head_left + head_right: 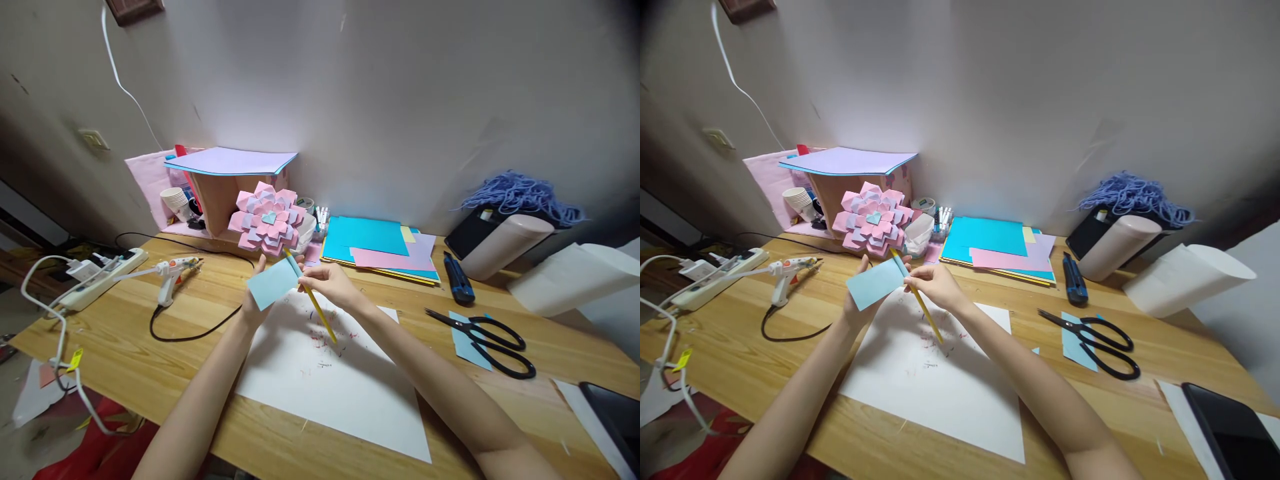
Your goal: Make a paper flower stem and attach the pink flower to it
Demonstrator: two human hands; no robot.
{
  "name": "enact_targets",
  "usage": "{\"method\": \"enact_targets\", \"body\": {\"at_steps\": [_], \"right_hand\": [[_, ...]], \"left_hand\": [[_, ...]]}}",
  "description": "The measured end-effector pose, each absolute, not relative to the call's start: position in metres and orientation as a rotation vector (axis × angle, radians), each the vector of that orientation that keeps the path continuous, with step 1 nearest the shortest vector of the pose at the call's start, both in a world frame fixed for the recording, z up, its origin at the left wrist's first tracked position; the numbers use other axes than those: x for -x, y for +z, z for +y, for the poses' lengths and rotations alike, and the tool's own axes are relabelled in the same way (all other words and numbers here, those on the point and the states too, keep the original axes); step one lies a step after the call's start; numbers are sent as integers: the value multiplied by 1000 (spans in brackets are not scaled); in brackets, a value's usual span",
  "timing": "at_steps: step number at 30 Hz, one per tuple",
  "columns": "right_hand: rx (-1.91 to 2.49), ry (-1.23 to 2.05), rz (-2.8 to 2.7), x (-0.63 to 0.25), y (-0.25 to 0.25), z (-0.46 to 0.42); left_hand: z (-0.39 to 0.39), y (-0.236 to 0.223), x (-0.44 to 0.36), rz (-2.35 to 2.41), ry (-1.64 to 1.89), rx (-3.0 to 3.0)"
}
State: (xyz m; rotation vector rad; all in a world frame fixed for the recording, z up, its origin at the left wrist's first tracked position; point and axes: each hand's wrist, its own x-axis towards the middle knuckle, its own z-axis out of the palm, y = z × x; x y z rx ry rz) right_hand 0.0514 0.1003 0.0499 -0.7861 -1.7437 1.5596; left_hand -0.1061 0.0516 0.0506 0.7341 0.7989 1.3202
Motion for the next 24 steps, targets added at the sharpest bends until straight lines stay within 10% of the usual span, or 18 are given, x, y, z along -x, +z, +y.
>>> {"method": "enact_targets", "body": {"at_steps": [24], "right_hand": [[919, 1643, -1784, -50, 17, 91]], "left_hand": [[57, 34, 116, 1291, 1190, -1075]]}}
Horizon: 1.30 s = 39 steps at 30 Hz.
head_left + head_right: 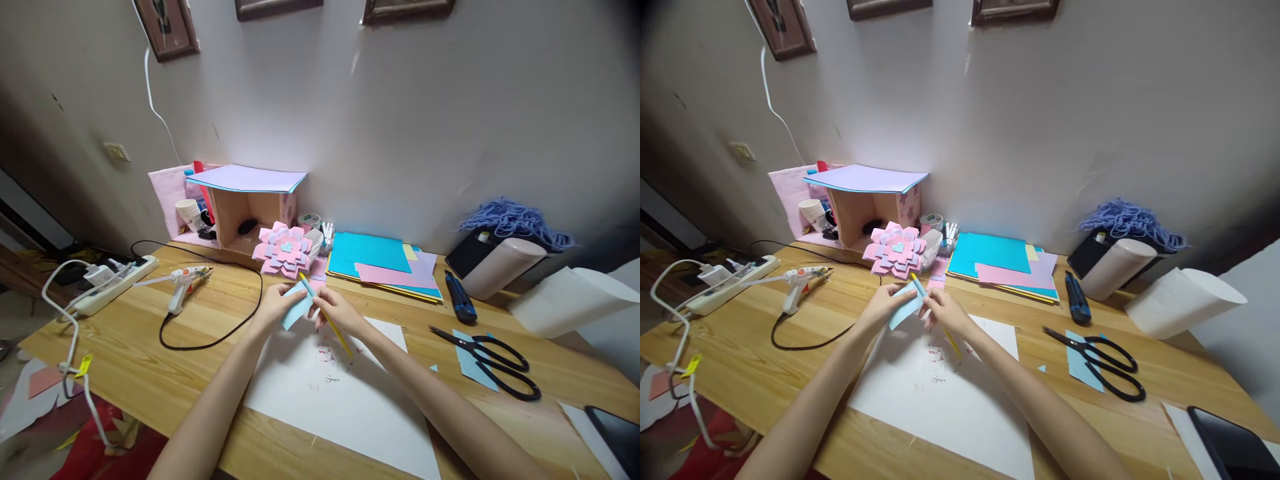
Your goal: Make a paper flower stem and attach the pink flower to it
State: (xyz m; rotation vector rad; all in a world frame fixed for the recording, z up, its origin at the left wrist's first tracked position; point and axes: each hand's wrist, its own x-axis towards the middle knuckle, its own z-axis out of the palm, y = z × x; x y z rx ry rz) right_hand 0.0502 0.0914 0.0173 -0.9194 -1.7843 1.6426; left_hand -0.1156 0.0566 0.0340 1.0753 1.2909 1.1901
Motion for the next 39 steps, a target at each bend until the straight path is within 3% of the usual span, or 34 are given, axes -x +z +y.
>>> {"method": "enact_targets", "body": {"at_steps": [9, 24, 29, 39], "right_hand": [[1160, 1052, -1839, -78, 6, 58], [1245, 888, -1854, -86, 9, 49], [1140, 1047, -1769, -87, 5, 56], [806, 1971, -1249, -94, 7, 65]], "left_hand": [[46, 26, 79, 1257, 1251, -1142], [43, 27, 73, 1242, 1201, -1184], [45, 22, 72, 1258, 1172, -1211], [46, 21, 75, 1171, 1132, -1120]]}}
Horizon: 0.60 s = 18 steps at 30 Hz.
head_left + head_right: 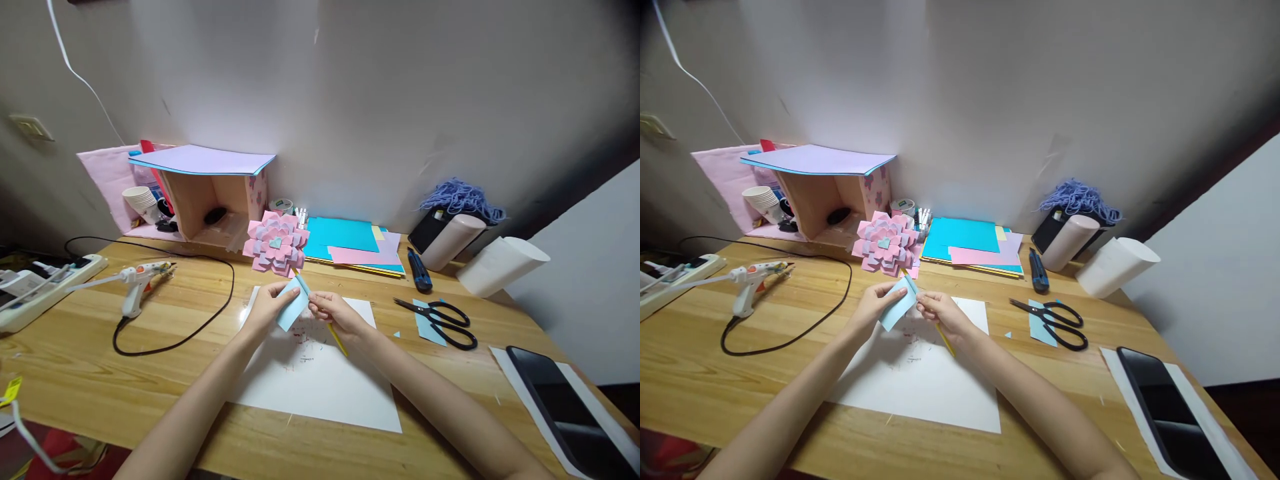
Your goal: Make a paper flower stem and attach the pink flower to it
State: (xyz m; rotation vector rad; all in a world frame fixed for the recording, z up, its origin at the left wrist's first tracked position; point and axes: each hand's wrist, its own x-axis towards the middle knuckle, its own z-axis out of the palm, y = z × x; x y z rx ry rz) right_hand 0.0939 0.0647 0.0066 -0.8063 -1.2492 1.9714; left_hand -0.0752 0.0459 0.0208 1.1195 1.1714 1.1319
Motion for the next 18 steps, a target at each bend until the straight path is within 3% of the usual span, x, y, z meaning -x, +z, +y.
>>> {"method": "enact_targets", "body": {"at_steps": [18], "right_hand": [[564, 2289, -788, -92, 1, 61]], "left_hand": [[48, 25, 85, 1075, 1004, -1119]]}}
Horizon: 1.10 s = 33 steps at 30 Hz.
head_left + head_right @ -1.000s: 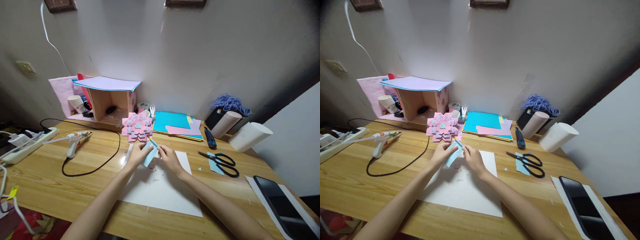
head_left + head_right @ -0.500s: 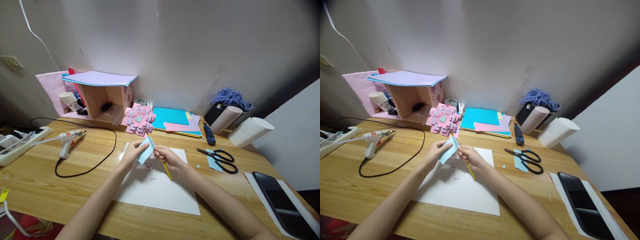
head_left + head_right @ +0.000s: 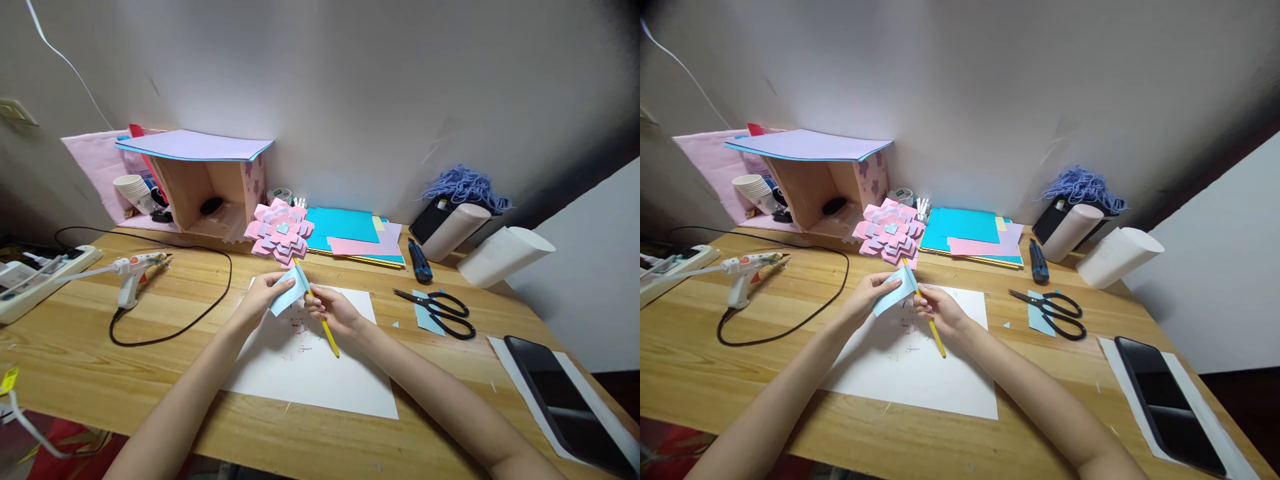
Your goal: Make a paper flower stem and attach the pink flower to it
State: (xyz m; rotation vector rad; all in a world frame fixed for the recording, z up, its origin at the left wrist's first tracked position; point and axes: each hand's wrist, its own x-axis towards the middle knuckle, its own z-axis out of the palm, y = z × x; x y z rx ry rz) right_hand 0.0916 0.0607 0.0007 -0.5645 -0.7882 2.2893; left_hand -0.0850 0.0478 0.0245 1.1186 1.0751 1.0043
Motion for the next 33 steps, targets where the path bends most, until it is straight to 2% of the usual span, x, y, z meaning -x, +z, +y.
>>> {"method": "enact_targets", "body": {"at_steps": [12, 22, 33], "right_hand": [[657, 2119, -979, -90, -5, 59], [896, 1692, -1261, -88, 6, 51], [1002, 1687, -1190, -89, 16, 48]], "left_hand": [[49, 31, 90, 1203, 928, -1198], [48, 36, 90, 1264, 957, -1188], [46, 38, 89, 1205, 967, -1289]]}}
